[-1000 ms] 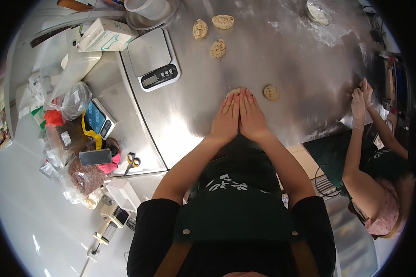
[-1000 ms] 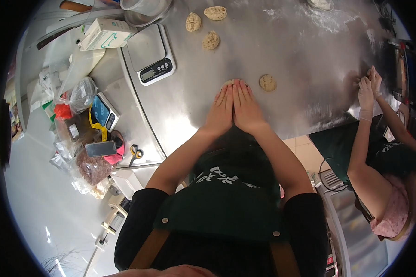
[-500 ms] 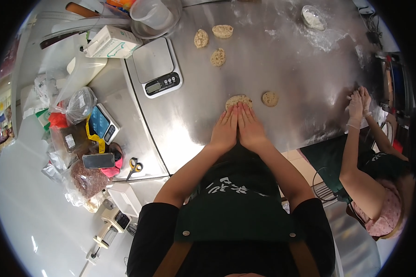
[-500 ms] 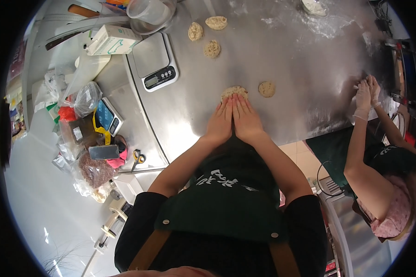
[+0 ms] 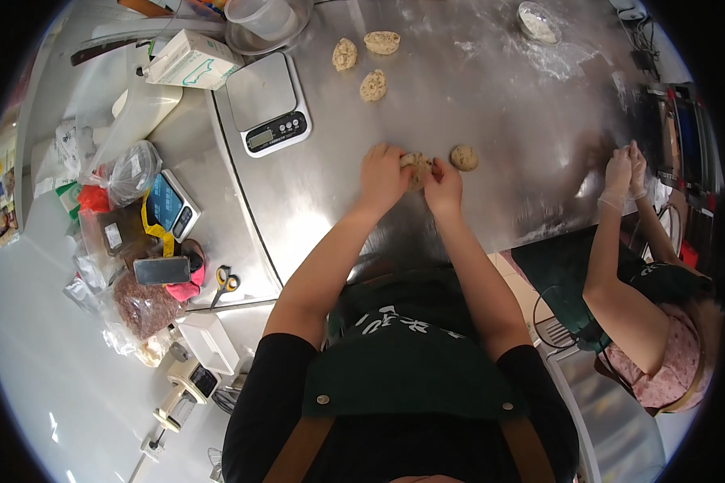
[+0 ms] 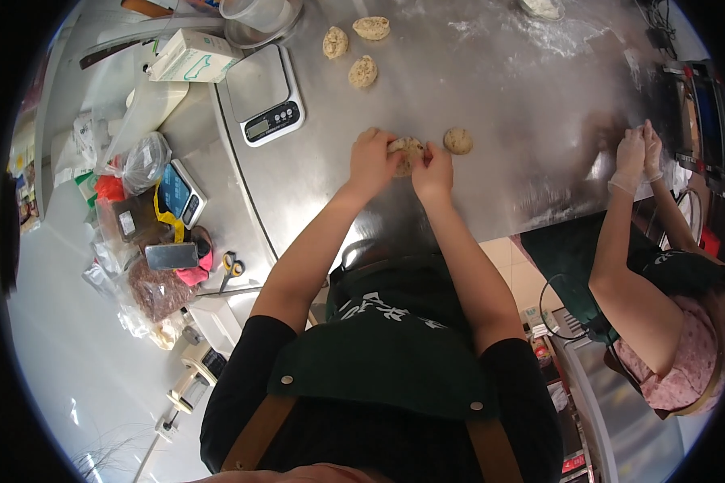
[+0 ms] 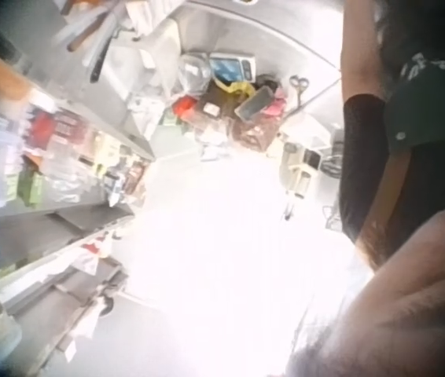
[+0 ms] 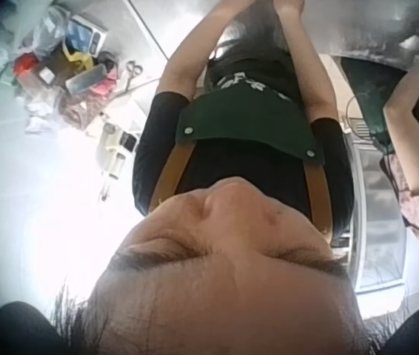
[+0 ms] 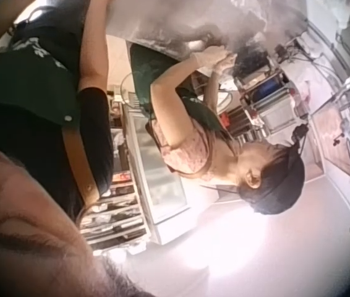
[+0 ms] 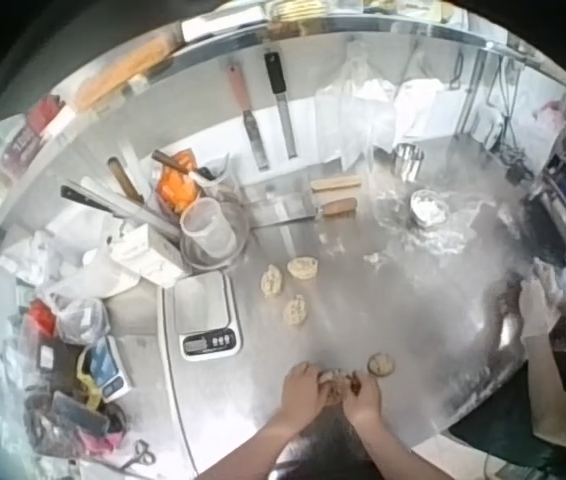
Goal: The person is shaping and rolling small pieces of dough into balls on a metal counter.
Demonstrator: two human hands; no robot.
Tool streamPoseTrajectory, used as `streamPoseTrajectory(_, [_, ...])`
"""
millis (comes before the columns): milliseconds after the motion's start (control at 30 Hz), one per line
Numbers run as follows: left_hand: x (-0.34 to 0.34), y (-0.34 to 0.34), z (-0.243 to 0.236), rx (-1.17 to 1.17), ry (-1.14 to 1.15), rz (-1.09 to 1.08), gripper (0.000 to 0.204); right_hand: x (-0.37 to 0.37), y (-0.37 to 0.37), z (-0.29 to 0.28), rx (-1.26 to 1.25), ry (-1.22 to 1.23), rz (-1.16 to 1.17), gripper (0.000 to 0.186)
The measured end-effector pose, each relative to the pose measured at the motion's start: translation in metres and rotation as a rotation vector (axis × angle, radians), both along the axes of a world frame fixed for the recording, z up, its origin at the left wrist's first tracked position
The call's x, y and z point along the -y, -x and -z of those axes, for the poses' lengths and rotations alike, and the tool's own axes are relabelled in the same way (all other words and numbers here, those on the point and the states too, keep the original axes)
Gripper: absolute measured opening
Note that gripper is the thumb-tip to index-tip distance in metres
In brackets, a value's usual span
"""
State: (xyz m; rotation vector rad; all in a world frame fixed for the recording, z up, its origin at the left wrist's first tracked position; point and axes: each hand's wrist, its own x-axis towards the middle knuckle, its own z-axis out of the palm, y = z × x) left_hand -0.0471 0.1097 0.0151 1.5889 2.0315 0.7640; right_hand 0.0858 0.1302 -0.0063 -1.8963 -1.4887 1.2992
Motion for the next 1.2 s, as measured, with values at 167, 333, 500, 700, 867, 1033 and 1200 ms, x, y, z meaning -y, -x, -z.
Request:
streamPoseTrajectory(167, [0.01, 0.012, -0.031, 0.117, 0.221, 0.013, 0.02, 0.0, -0.003, -0.023, 0.018, -0.043, -0.156, 0.024])
streamPoseTrajectory(333, [0.03, 0.017, -0.014, 0.079, 0.143, 0.074, 0.021, 0.023, -0.003, -0.022, 0.133, -0.177, -0.35, 0.017])
streamPoseTrajectory(500, [0.029, 0.026, 0.001, 0.226, -0.051, 0.262, 0.022, 0.013, -0.01, -0.02, 0.095, -0.356, -0.456, 0.016])
streamPoseTrajectory(700, [0.026, 0.027, 0.005, 0.249, -0.029, 0.352, 0.025, -0.016, 0.022, -0.003, -0.091, -0.326, -0.255, 0.02])
streamPoseTrajectory(867, [0.039, 0.023, 0.006, 0.271, -0.061, 0.046, 0.028, 0.006, 0.048, 0.002, -0.061, -0.622, -0.136, 0.009])
streamPoseTrajectory(1033, [0.049, 0.026, 0.004, 0.187, -0.023, 0.099, 0.03, 0.017, 0.046, 0.005, 0.262, -0.824, -0.199, 0.01])
streamPoseTrajectory(1200, [0.055, 0.018, 0.0, 0.127, 0.012, 0.07, 0.03, -0.002, 0.034, 0.003, 0.11, -0.534, -0.194, 0.012])
